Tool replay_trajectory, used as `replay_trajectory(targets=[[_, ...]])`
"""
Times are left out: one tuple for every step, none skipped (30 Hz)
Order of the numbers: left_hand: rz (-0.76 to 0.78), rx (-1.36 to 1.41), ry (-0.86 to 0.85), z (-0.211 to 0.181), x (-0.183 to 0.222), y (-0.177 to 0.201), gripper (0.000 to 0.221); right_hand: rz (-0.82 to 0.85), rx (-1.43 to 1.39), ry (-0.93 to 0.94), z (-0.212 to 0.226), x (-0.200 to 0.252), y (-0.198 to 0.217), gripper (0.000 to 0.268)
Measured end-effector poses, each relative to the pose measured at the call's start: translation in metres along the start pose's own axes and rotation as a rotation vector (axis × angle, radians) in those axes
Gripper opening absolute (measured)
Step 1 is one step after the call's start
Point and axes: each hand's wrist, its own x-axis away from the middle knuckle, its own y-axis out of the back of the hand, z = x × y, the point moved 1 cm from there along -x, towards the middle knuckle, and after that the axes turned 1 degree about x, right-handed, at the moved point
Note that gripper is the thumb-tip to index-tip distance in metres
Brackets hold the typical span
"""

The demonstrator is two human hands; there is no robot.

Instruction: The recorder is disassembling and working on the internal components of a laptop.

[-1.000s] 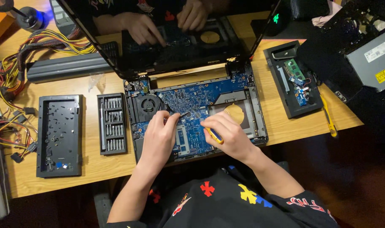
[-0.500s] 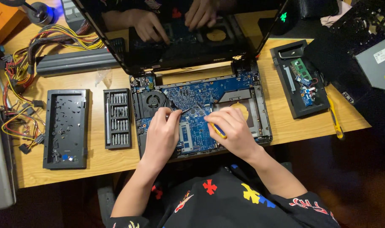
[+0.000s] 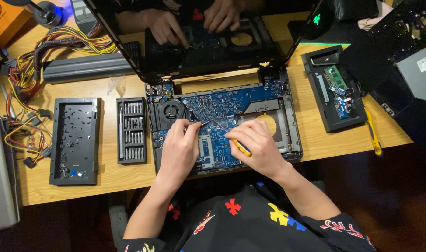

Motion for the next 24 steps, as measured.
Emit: replay_trajectory(targets=[[0.000, -0.002, 0.000, 0.0001, 0.0002, 0.0003, 0.023, -0.001, -0.001, 0.001, 0.0005, -0.0003, 0.0004, 0.021], [-0.001, -0.001, -0.004, 0.0004, 0.0005, 0.0006, 0.023, -0.012, 0.003, -0.017, 0.0006, -0.0009, 0.0008, 0.021], [-0.002, 0.000, -0.007, 0.0007, 0.0008, 0.0012, 0.024, -0.024, 0.008, -0.035, 0.0010, -0.0016, 0.0011, 0.022], [-0.004, -0.004, -0.006, 0.0006, 0.0004, 0.0017, 0.024, -0.024, 0.005, -0.031, 0.0006, -0.0014, 0.0005, 0.022], [-0.004, -0.003, -0.007, 0.0005, 0.0000, 0.0021, 0.024, -0.011, 0.001, -0.017, 0.0002, -0.0012, -0.0002, 0.021], [-0.003, -0.001, -0.007, 0.0003, 0.0000, 0.0023, 0.023, 0.003, -0.004, -0.003, 0.0000, -0.0005, -0.0009, 0.021], [-0.004, -0.003, -0.005, 0.0010, 0.0007, 0.0019, 0.023, 0.004, -0.006, -0.001, 0.0000, -0.0006, -0.0014, 0.021], [-0.002, 0.001, -0.004, 0.0016, 0.0010, 0.0011, 0.022, -0.012, -0.002, -0.023, -0.0003, -0.0004, -0.0012, 0.020], [0.000, 0.005, -0.002, 0.0020, 0.0012, 0.0000, 0.021, -0.027, 0.003, -0.044, -0.0008, -0.0002, -0.0009, 0.020], [0.000, 0.006, -0.003, 0.0021, 0.0011, -0.0001, 0.021, -0.028, 0.004, -0.045, -0.0013, 0.0002, -0.0008, 0.020], [-0.003, 0.005, -0.003, 0.0021, 0.0010, -0.0003, 0.021, -0.007, -0.004, -0.033, -0.0018, 0.0006, -0.0010, 0.020], [-0.008, 0.004, -0.003, 0.0023, 0.0010, -0.0003, 0.020, 0.013, -0.012, -0.021, -0.0021, 0.0011, -0.0013, 0.019], [-0.008, 0.004, -0.003, 0.0023, 0.0007, -0.0003, 0.020, 0.012, -0.012, -0.021, -0.0020, 0.0008, -0.0014, 0.019], [-0.008, 0.004, -0.006, 0.0023, 0.0009, -0.0003, 0.021, -0.004, -0.014, -0.032, -0.0017, 0.0010, -0.0014, 0.020], [-0.007, 0.004, -0.009, 0.0022, 0.0010, -0.0003, 0.021, -0.021, -0.016, -0.043, -0.0014, 0.0011, -0.0015, 0.020], [-0.008, 0.003, -0.010, 0.0021, 0.0010, -0.0004, 0.021, -0.023, -0.015, -0.042, -0.0017, 0.0011, -0.0012, 0.020], [-0.009, 0.004, -0.006, 0.0020, 0.0009, -0.0005, 0.021, -0.001, -0.023, -0.033, -0.0020, 0.0010, -0.0012, 0.019], [-0.009, 0.005, 0.000, 0.0018, 0.0012, -0.0005, 0.021, 0.023, -0.032, -0.026, -0.0020, 0.0012, -0.0011, 0.019], [-0.009, 0.005, 0.000, 0.0020, 0.0010, -0.0004, 0.021, 0.024, -0.032, -0.026, -0.0020, 0.0006, -0.0010, 0.019], [-0.008, 0.006, -0.002, 0.0021, 0.0010, -0.0003, 0.021, 0.005, -0.028, -0.035, -0.0021, 0.0006, -0.0008, 0.020], [-0.006, 0.007, -0.005, 0.0021, 0.0011, -0.0003, 0.021, -0.013, -0.024, -0.044, -0.0021, 0.0006, -0.0005, 0.021], [-0.007, 0.007, -0.006, 0.0022, 0.0008, -0.0006, 0.021, -0.014, -0.023, -0.043, -0.0026, 0.0007, -0.0004, 0.021], [-0.008, 0.005, -0.001, 0.0023, 0.0006, -0.0008, 0.020, 0.012, -0.033, -0.032, -0.0030, 0.0009, -0.0006, 0.021], [-0.006, 0.003, 0.006, 0.0023, 0.0012, -0.0009, 0.020, 0.039, -0.044, -0.023, -0.0029, 0.0018, -0.0010, 0.021]])
